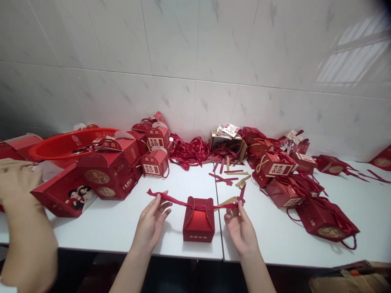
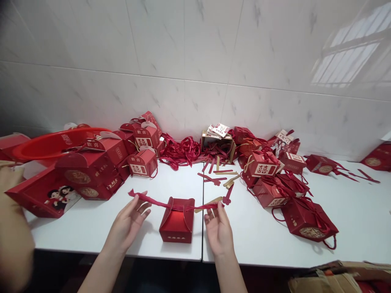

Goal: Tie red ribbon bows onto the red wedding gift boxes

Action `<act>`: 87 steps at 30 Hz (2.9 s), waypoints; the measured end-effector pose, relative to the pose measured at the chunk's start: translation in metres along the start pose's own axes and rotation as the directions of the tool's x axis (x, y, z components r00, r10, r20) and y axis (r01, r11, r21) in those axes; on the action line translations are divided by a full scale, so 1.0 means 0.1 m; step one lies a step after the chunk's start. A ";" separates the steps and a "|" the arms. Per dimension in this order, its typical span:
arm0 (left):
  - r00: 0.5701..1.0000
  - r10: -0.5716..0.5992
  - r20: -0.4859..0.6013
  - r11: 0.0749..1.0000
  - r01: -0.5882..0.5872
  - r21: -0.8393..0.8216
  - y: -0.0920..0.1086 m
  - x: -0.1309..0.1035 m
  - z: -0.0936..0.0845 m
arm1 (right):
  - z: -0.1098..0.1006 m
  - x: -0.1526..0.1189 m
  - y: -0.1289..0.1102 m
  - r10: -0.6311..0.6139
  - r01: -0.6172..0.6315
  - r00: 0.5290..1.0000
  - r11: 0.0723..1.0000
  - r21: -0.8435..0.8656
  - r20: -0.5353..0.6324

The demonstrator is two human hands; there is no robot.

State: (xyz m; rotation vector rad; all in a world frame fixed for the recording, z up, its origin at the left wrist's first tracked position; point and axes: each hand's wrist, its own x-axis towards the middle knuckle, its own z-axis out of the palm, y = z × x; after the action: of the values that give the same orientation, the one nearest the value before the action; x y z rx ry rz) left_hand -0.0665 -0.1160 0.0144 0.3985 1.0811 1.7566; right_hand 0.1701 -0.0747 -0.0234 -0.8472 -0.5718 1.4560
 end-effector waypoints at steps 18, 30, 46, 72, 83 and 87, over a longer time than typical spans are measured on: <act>0.782 0.328 0.530 0.849 -0.490 0.198 0.66 -0.06 0.77 | 0.84 -0.02 -1.01 -0.519 0.625 0.780 0.676 -0.391 0.349; 0.738 0.260 0.622 0.825 -0.505 0.255 0.64 -0.22 1.11 | 1.09 0.04 -1.02 -0.312 0.483 0.819 0.829 -0.283 0.482; 0.706 -0.005 0.708 0.890 -0.320 0.326 0.59 -0.21 1.01 | 1.07 -0.01 -0.85 0.083 0.206 0.709 0.926 -0.318 0.700; 0.820 0.453 0.350 0.291 -0.507 0.811 0.44 0.21 -0.58 | -0.82 0.21 -0.52 -0.350 0.293 0.931 0.544 -0.786 0.104; 0.854 0.297 0.427 0.547 -0.519 0.657 -0.22 -0.05 0.12 | 0.02 0.14 -0.40 -0.179 0.473 0.875 0.512 -0.717 0.450; 0.881 0.228 0.414 0.651 -0.454 0.608 -0.41 -0.06 0.25 | 0.20 0.08 -0.22 0.031 0.422 0.845 0.573 -0.703 0.533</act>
State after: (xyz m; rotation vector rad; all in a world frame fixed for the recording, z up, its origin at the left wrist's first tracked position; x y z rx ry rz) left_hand -0.0237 -0.1047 -0.0043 1.3911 1.4829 1.4592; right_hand 0.1688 -0.0621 0.0045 -1.0386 -1.7847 1.1488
